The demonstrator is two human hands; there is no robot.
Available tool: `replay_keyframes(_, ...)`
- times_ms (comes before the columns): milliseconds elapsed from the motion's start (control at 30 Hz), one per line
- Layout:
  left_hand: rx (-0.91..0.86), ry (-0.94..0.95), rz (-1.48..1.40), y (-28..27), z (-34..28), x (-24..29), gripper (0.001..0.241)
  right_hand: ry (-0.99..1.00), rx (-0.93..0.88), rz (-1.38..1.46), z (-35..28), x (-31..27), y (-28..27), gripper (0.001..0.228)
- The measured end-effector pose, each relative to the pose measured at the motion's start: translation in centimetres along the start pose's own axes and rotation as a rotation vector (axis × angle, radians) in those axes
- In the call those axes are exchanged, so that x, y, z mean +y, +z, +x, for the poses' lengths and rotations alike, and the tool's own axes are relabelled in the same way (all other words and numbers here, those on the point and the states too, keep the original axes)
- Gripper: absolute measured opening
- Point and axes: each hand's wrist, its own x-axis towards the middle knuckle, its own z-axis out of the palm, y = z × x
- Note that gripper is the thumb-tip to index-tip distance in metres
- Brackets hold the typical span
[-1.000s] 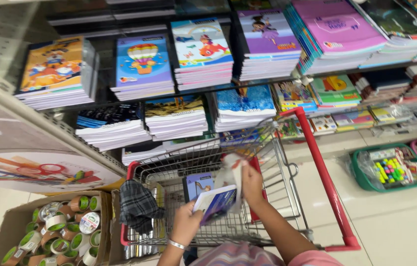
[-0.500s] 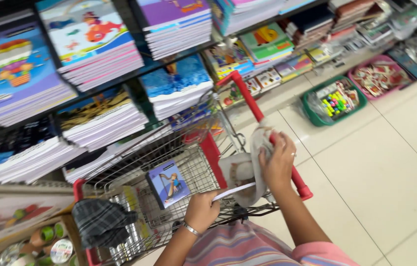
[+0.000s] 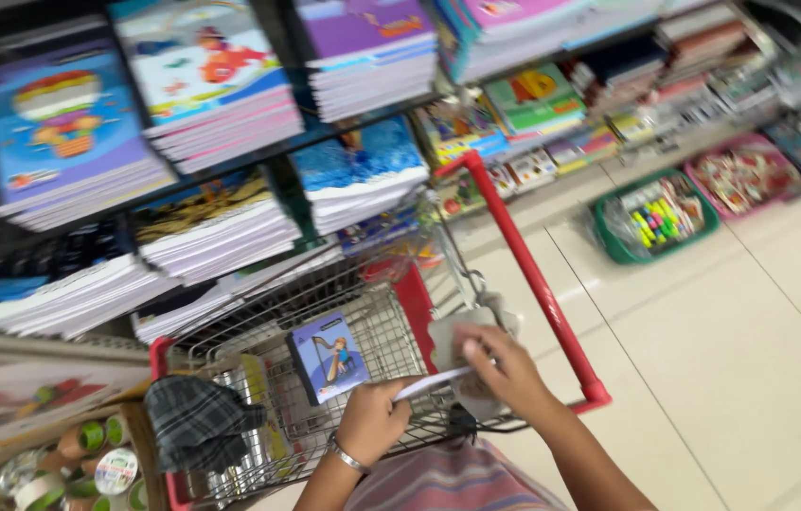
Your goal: The person is seen picking up notebooks from a shopping cart, wiping them with a cloth, and placing them onto a shelf in a store.
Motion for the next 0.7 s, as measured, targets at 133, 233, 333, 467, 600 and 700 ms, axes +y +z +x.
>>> replay_keyframes(133,0.200,0.323,0.043,-2.7,-2.3,-2.0,0.038,-0.408,-0.318,0.096,0.2,-9.2,2.7,0.047)
replay_keyframes(233,0.277,0.313,0.321,-6.8,-4.0,-2.7,0.024,-0.901,-0.199,-0.502,1.3,-14.6,5.2,0.050)
replay_keyframes(333,0.334,0.252,0.416,-13.9,-7.4,0.5,0.020,-1.062,-0.179,-0.627,3.4,-18.1,7.2,0.038)
replay_keyframes(467,0.762,0.550,0.590,-22.8,-10.6,3.4,0.035,-1.329,0.055,-0.554,6.1,-24.9,9.2,0.039)
replay_keyframes(600,1.146,0.694,0.802,-29.3,-9.3,5.1,0.032,-1.286,0.396,-0.477,10.5,-28.8,13.0,0.040)
replay_keyframes(700,1.214,0.824,0.761,-34.0,-3.9,2.8,0.030,-1.240,0.469,-0.441,15.8,-30.2,16.1,0.038)
